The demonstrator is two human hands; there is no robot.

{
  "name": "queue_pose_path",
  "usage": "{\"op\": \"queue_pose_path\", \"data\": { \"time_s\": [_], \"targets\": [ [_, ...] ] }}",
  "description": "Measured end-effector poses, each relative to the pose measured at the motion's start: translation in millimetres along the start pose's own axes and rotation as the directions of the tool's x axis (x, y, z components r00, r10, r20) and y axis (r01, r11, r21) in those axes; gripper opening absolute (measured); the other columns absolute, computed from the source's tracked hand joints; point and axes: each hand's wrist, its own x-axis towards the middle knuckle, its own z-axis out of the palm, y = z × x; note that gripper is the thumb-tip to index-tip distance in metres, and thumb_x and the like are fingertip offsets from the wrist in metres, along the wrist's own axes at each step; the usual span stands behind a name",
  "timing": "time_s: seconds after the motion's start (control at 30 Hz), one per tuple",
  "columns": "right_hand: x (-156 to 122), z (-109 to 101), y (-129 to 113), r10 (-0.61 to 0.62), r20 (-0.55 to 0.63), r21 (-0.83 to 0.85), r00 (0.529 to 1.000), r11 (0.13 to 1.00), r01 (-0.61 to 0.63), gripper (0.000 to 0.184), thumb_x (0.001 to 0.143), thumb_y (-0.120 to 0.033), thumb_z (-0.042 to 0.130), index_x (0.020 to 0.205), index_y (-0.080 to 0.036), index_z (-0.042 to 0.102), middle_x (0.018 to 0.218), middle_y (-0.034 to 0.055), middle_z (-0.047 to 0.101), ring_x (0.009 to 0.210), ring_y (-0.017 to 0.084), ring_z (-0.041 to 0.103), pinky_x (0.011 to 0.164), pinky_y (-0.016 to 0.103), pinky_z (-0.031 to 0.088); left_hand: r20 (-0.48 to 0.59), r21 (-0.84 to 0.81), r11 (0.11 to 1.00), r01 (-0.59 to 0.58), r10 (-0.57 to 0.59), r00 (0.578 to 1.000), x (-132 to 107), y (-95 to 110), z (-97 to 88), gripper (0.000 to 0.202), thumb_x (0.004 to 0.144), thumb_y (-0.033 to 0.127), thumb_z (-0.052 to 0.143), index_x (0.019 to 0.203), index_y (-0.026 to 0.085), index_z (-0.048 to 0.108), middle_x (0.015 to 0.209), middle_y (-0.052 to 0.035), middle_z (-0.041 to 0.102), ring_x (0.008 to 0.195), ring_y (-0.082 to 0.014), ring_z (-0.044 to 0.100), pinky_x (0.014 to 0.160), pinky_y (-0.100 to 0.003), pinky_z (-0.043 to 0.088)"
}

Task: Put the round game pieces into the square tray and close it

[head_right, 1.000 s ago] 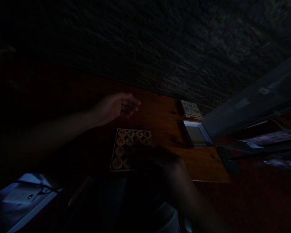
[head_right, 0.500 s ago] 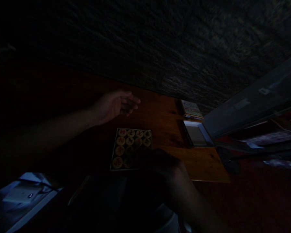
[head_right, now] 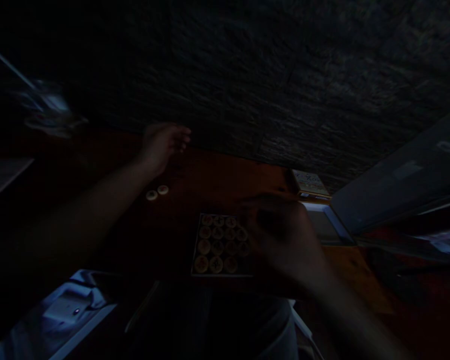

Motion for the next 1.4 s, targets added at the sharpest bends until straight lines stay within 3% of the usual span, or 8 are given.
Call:
{"op": "queue_pose_path", "data": {
  "time_s": [0.17, 0.27, 0.37, 0.6, 0.83, 1.03, 1.2, 1.4],
  "targets": [
    [81, 20, 22, -0.046, -0.021, 0.224, 0.999, 0.973, 0.050, 0.020, 0.088, -0.032, 0.076, 0.097, -0.018, 0.086, 0.090, 0.0074, 0.083, 0.074, 0.020, 0.074, 0.064, 0.029, 0.055, 0.183, 0.477, 0.879, -0.014, -0.083, 0.980, 19, 14, -37.4, 0.017, 0.077, 0.026, 0.080, 0.065, 0.018, 0.073, 0.063, -0.0038, 0.068, 0.056, -0.0125, 0.057, 0.055, -0.026, 0.039],
    [109, 38, 43, 0.021, -0.040, 0.329, 0.999, 0.944, -0.007, 0.019, 0.085, -0.028, 0.073, 0.091, -0.015, 0.085, 0.084, 0.0067, 0.081, 0.068, 0.017, 0.069, 0.063, 0.028, 0.051, 0.408, 0.749, 0.654, -0.106, -0.330, 0.851, 16, 24, -60.4, 0.020, 0.072, 0.036, 0.085, 0.071, 0.018, 0.077, 0.067, -0.0036, 0.072, 0.060, -0.0139, 0.060, 0.058, -0.026, 0.041],
    [111, 55, 66, 0.156, -0.078, 0.422, 0.985, 0.900, -0.109, 0.015, 0.079, -0.023, 0.071, 0.082, -0.015, 0.083, 0.079, 0.0059, 0.079, 0.066, 0.016, 0.066, 0.064, 0.028, 0.049, 0.490, 0.810, 0.552, -0.200, -0.449, 0.747, 3, 27, -75.6, 0.030, 0.072, 0.047, 0.085, 0.081, 0.018, 0.080, 0.078, -0.0048, 0.078, 0.071, -0.0167, 0.067, 0.064, -0.026, 0.045],
    [93, 67, 105, 0.216, -0.138, 0.462, 0.967, 0.877, -0.130, 0.012, 0.074, -0.023, 0.071, 0.078, -0.016, 0.081, 0.078, 0.0063, 0.079, 0.067, 0.017, 0.066, 0.063, 0.027, 0.048, 0.496, 0.828, 0.541, -0.147, -0.585, 0.641, -19, 17, -78.2, 0.029, 0.063, 0.040, 0.089, 0.082, 0.020, 0.078, 0.073, -0.0037, 0.079, 0.069, -0.0198, 0.072, 0.067, -0.027, 0.048],
    [95, 78, 113, 0.158, -0.125, 0.446, 0.980, 0.891, -0.086, 0.013, 0.076, -0.026, 0.073, 0.081, -0.018, 0.083, 0.087, 0.0068, 0.083, 0.078, 0.021, 0.073, 0.072, 0.031, 0.051, 0.473, 0.750, 0.648, -0.131, -0.387, 0.791, -4, 21, -43.3, 0.025, 0.059, 0.026, 0.090, 0.081, 0.019, 0.081, 0.079, -0.0056, 0.079, 0.072, -0.0190, 0.070, 0.065, -0.028, 0.051],
    [91, 84, 110, 0.119, -0.093, 0.485, 0.989, 0.872, -0.059, 0.019, 0.084, -0.033, 0.071, 0.089, -0.020, 0.084, 0.092, 0.0056, 0.084, 0.083, 0.021, 0.075, 0.078, 0.032, 0.054, 0.277, 0.113, 0.993, 0.031, -0.061, 0.959, 1, -1, 40.1, 0.032, 0.058, 0.022, 0.099, 0.079, 0.016, 0.076, 0.084, -0.0035, 0.076, 0.075, -0.0128, 0.068, 0.074, -0.027, 0.054],
    [91, 81, 105, 0.139, -0.125, 0.555, 0.982, 0.831, -0.047, 0.039, 0.090, -0.053, 0.074, 0.110, -0.020, 0.082, 0.102, 0.0068, 0.083, 0.082, 0.019, 0.074, 0.072, 0.030, 0.055, 0.275, -0.130, 0.969, 0.209, -0.167, 0.947, -11, -30, 88.6, 0.023, 0.070, 0.009, 0.091, 0.089, 0.014, 0.079, 0.082, -0.0025, 0.076, 0.075, -0.0106, 0.069, 0.075, -0.024, 0.054],
    [90, 79, 100, 0.113, -0.095, 0.590, 0.989, 0.807, -0.036, 0.048, 0.079, -0.064, 0.083, 0.099, -0.020, 0.084, 0.093, 0.0070, 0.083, 0.078, 0.021, 0.072, 0.071, 0.031, 0.056, 0.352, -0.146, 0.952, 0.268, -0.203, 0.914, -25, -41, 80.5, 0.016, 0.075, 0.002, 0.086, 0.086, 0.011, 0.078, 0.083, -0.0047, 0.077, 0.077, -0.0137, 0.074, 0.094, -0.037, 0.061]
  ]
}}
